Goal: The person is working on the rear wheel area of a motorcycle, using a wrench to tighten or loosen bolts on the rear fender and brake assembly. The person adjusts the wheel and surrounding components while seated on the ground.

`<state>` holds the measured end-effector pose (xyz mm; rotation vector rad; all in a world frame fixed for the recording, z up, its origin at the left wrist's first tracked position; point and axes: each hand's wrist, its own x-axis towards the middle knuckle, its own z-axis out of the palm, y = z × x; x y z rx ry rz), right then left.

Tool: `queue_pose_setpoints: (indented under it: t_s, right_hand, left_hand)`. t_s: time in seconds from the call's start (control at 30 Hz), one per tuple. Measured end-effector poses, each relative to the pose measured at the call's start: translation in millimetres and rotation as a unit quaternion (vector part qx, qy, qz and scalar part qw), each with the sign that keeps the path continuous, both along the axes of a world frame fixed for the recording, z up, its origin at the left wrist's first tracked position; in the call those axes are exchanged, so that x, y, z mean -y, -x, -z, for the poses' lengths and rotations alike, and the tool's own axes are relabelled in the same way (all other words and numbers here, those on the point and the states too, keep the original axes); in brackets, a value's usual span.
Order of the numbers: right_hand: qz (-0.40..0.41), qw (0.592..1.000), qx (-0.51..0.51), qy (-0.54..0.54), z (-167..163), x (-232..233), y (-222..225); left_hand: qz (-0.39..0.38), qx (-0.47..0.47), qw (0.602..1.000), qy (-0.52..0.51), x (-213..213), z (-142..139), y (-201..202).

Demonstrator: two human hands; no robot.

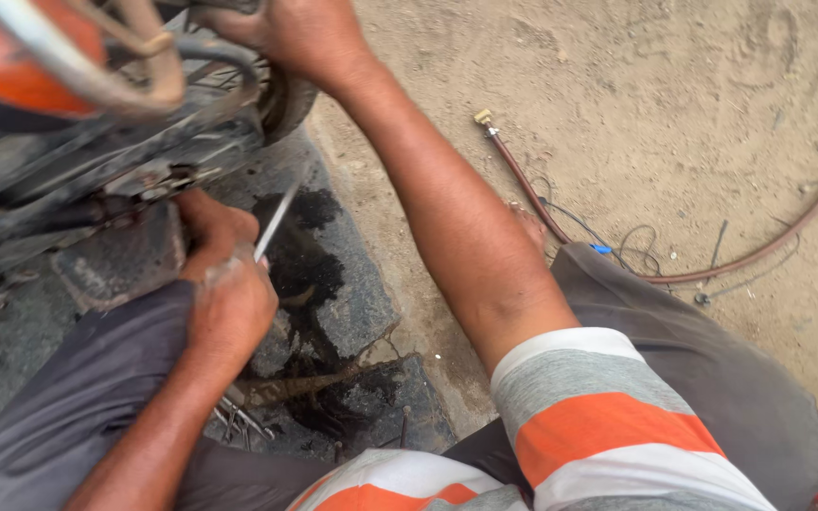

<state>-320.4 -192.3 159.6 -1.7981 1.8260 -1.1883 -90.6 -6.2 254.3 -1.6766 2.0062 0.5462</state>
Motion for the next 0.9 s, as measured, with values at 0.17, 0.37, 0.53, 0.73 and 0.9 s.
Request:
queue_pose_setpoints:
  t_s: [0.17, 0.37, 0.53, 0.73, 0.9]
  right_hand:
    - [-0.001, 0.999, 0.046, -0.018, 9, -12, 20]
    - [-0.003, 0.995, 0.079, -0.054, 14, -24, 35]
    - [-0.011, 0.997, 0.072, -0.028, 14, -27, 39]
    - [-0.051, 0.992, 0.085, -0.073, 14, -16, 44]
    - [-0.114, 0.983, 0.141, 0.018, 5, -17, 43]
  left_hand:
    - [0.06, -0.014, 0.989, 0.136, 19, -39, 0]
    - [0.077, 0.068, 0.983, 0.151, 43, -31, 39]
    - [0.15, 0.088, 0.961, 0.213, 69, -27, 56]
    - [0.309, 0.172, 0.892, 0.282, 83, -31, 38]
    - [0.345, 0.15, 0.867, 0.326, 85, -25, 26]
